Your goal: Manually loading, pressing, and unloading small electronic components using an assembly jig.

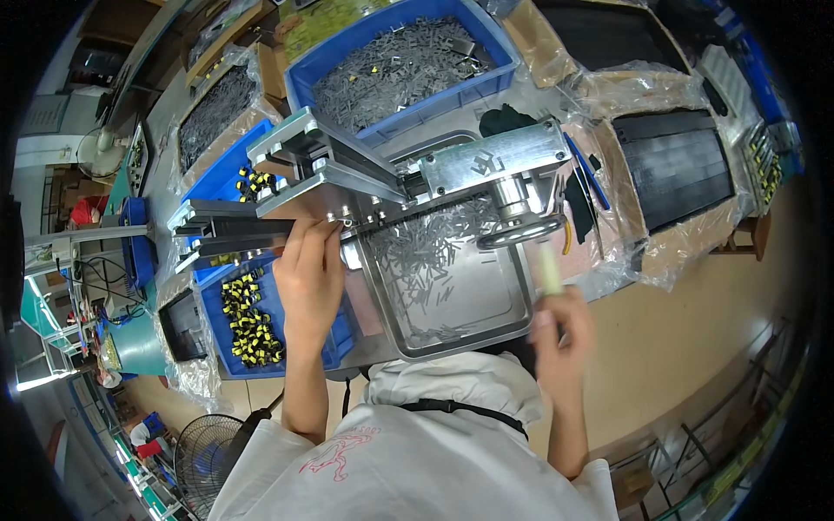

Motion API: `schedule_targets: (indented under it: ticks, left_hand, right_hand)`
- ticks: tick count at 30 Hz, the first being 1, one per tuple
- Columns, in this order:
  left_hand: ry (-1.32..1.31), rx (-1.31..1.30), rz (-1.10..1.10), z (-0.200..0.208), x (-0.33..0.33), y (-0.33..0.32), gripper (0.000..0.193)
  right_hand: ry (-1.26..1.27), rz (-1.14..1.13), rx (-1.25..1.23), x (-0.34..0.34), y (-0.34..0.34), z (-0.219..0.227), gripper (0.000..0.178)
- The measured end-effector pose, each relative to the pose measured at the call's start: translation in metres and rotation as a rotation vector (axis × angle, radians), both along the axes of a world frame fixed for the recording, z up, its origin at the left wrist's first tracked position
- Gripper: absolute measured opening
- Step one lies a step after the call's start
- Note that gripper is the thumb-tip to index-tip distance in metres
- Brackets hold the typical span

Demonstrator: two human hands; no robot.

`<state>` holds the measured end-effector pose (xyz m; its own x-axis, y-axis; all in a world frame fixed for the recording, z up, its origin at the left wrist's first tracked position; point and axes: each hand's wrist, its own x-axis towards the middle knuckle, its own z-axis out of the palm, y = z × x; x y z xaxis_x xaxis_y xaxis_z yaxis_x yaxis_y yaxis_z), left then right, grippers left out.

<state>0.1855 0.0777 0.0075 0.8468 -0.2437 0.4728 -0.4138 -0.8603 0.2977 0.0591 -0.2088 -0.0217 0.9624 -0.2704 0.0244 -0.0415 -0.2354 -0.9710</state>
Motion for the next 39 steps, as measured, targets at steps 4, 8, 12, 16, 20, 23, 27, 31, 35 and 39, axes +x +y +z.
schedule_targets:
  ticks: [4,8,12,16,20,23,27,31,35,39]
  left_hand:
    - [0.008,-0.012,-0.012,-0.001,0.001,-0.003,0.017]
    - [0.003,-0.003,-0.017,-0.002,0.001,-0.002,0.017]
    - [0.004,-0.002,-0.02,0.001,0.001,0.001,0.017]
    - [0.013,-0.017,-0.031,0.001,0.002,-0.002,0.017]
    - [-0.007,-0.005,-0.041,0.0,0.002,-0.001,0.017]
    - [-0.013,-0.007,-0.04,-0.001,0.001,0.002,0.017]
    - [-0.029,0.013,-0.05,0.004,0.003,-0.003,0.017]
    - [-0.049,0.019,-0.052,0.003,0.005,-0.002,0.016]
    - [-0.054,-0.001,-0.055,0.002,0.003,0.001,0.016]
    - [-0.071,-0.003,-0.076,0.001,0.006,-0.001,0.018]
  right_hand:
    - [0.211,-0.126,-0.148,0.006,0.001,-0.03,0.006]
    - [0.136,0.189,-0.118,0.009,0.034,0.003,0.008]
    - [-0.06,-0.09,-0.118,0.001,0.005,-0.007,0.005]
    - [0.237,-0.133,-0.209,0.01,0.009,-0.026,0.004]
    - [0.101,0.153,-0.083,0.006,0.038,0.006,0.006]
    - [-0.127,0.024,-0.369,0.009,0.012,0.012,0.004]
    - [0.159,-0.144,-0.243,0.011,0.007,-0.022,0.008]
    - [0.07,0.166,-0.158,0.009,0.038,-0.002,0.005]
    - [-0.071,-0.007,-0.279,0.003,0.01,-0.001,0.005]
    - [0.123,-0.197,-0.235,0.012,0.013,-0.023,0.006]
